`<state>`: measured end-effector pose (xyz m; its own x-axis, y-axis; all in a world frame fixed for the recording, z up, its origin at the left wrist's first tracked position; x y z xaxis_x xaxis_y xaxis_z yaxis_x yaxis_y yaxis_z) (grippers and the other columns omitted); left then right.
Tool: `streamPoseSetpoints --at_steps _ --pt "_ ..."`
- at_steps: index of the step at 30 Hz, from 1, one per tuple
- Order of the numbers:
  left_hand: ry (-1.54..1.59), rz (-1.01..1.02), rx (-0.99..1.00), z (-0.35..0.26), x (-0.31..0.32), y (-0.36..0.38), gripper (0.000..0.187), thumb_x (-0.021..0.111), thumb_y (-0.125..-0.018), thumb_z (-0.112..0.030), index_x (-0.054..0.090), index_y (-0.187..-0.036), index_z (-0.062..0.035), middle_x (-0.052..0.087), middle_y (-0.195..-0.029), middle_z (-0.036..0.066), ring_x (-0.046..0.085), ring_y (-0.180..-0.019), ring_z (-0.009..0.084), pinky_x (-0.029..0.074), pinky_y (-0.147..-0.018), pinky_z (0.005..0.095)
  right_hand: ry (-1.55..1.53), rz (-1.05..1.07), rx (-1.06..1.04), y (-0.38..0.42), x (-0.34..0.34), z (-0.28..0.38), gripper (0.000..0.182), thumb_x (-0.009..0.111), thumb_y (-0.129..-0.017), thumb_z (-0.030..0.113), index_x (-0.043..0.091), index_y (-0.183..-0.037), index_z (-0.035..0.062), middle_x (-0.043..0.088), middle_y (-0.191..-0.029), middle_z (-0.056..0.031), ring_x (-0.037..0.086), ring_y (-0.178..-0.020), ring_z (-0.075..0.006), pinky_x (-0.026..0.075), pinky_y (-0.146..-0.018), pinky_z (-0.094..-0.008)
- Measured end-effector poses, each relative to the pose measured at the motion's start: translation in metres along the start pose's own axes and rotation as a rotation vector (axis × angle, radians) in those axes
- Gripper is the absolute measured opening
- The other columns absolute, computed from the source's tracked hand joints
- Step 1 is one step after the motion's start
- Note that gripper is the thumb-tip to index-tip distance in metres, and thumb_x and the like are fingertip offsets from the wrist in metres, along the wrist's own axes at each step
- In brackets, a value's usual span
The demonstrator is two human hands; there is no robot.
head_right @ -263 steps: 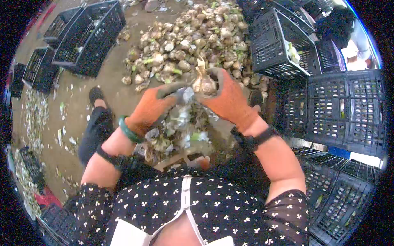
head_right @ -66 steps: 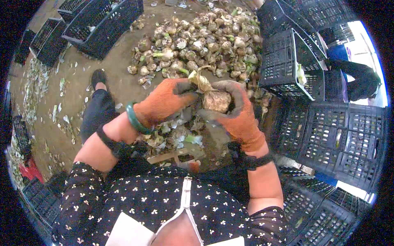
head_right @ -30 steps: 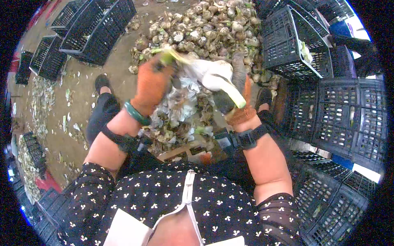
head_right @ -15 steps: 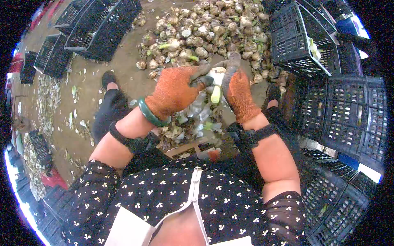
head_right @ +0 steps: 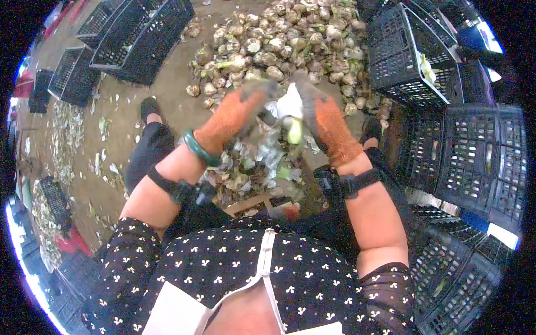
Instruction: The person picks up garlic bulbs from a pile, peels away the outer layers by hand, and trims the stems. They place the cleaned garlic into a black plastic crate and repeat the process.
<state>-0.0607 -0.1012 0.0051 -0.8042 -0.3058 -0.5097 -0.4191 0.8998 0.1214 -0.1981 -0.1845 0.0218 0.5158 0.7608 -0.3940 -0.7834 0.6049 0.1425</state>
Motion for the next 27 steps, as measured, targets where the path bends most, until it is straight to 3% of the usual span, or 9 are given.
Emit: streamPoseSetpoints --at_steps 2,6,8,10,16,18,20,23,27 --pt "0.257 0.18 0.0 -0.007 0.024 0.017 0.052 0.066 -0.075 -0.033 0.051 -0.116 -0.0042 0.061 -0.104 0.015 0.059 -0.095 0.0287 0.044 -0.084 0.0363 -0.182 -0.143 0.227 0.005 0.003 0.014 0.042 0.045 -0.091 0.036 0.058 -0.105 -0.0011 0.062 -0.093 -0.0058 0.055 -0.082 -0.0096 0.046 -0.069 -0.0248" --pt "0.128 0.117 0.092 -0.012 0.017 0.016 0.052 0.067 -0.069 -0.027 0.054 -0.112 -0.0011 0.062 -0.098 0.018 0.059 -0.094 0.032 0.045 -0.084 0.0355 -0.156 -0.466 0.165 -0.003 -0.002 -0.024 0.042 0.046 -0.091 0.038 0.06 -0.1 -0.0003 0.06 -0.083 -0.0023 0.053 -0.074 -0.0096 0.044 -0.065 -0.024" --pt "0.061 0.08 0.136 -0.011 0.009 0.017 0.042 0.062 -0.071 -0.019 0.056 -0.108 -0.0013 0.064 -0.094 0.016 0.062 -0.083 0.0252 0.048 -0.073 0.0317 -0.556 -0.389 0.177 0.003 -0.006 -0.003 0.037 0.046 -0.091 0.036 0.06 -0.095 0.0012 0.057 -0.078 -0.0002 0.05 -0.067 -0.0084 0.044 -0.06 -0.0239" --pt "0.731 0.345 -0.291 0.012 0.02 0.019 0.034 0.058 -0.073 -0.013 0.059 -0.105 -0.0034 0.065 -0.092 0.009 0.059 -0.07 0.0138 0.047 -0.059 0.0253 -0.962 -0.58 0.469 0.004 -0.021 -0.032 0.036 0.048 -0.091 0.036 0.059 -0.096 0.0024 0.055 -0.074 0.0015 0.047 -0.062 -0.0072 0.042 -0.055 -0.0239" --pt "0.995 0.225 -0.472 0.03 0.024 0.024 0.03 0.053 -0.08 -0.009 0.056 -0.109 -0.0049 0.063 -0.092 0.004 0.058 -0.073 0.0089 0.047 -0.058 0.0227 0.105 -0.395 -0.153 0.008 -0.025 0.026 0.035 0.062 -0.079 0.011 0.055 -0.112 0.0017 0.059 -0.1 -0.0086 0.057 -0.089 -0.0183 0.045 -0.082 -0.0292" --pt "0.726 0.059 -0.238 0.024 0.013 0.016 0.039 0.06 -0.077 -0.006 0.053 -0.115 -0.0047 0.062 -0.093 0.004 0.058 -0.075 0.0106 0.049 -0.06 0.0268 0.484 -0.486 -0.158 0.018 -0.013 0.039 0.037 0.066 -0.074 0.012 0.057 -0.109 0.0033 0.058 -0.105 -0.0101 0.056 -0.094 -0.0198 0.043 -0.085 -0.029" --pt "0.692 0.05 -0.101 0.009 0.013 0.019 0.041 0.061 -0.076 -0.006 0.05 -0.116 -0.0028 0.062 -0.097 0.004 0.058 -0.079 0.0108 0.048 -0.069 0.0264 0.387 -0.443 -0.249 0.012 -0.004 0.047 0.03 0.066 -0.075 0.015 0.06 -0.102 0.0037 0.06 -0.099 -0.0095 0.057 -0.089 -0.0202 0.044 -0.082 -0.0307" --pt "0.729 0.037 0.001 0.023 0.025 0.014 0.044 0.06 -0.075 -0.003 0.05 -0.117 -0.0026 0.061 -0.1 0.004 0.058 -0.084 0.0131 0.046 -0.076 0.0279 -0.001 -0.402 0.014 -0.002 -0.005 0.018 0.026 0.068 -0.074 0.022 0.06 -0.088 0.0024 0.061 -0.087 -0.0156 0.059 -0.082 -0.0289 0.045 -0.074 -0.0366" --pt "0.745 0.277 -0.232 0.017 0.015 0.026 0.039 0.058 -0.077 -0.007 0.053 -0.116 -0.0035 0.062 -0.091 0.003 0.057 -0.077 0.0104 0.046 -0.066 0.0245 0.43 -0.604 -0.065 -0.008 -0.044 -0.018 0.021 0.064 -0.078 0.02 0.06 -0.09 0.0035 0.064 -0.084 -0.0126 0.061 -0.077 -0.0275 0.046 -0.068 -0.038"
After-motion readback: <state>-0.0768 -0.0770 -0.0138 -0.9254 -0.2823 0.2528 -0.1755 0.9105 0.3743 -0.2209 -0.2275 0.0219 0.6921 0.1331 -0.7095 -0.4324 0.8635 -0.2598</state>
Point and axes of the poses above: each hand's wrist, its own y-axis away from the middle knuckle, its own x-axis out of the palm, z = x × y, the point moved 6 cm from there along -y, towards the middle knuckle
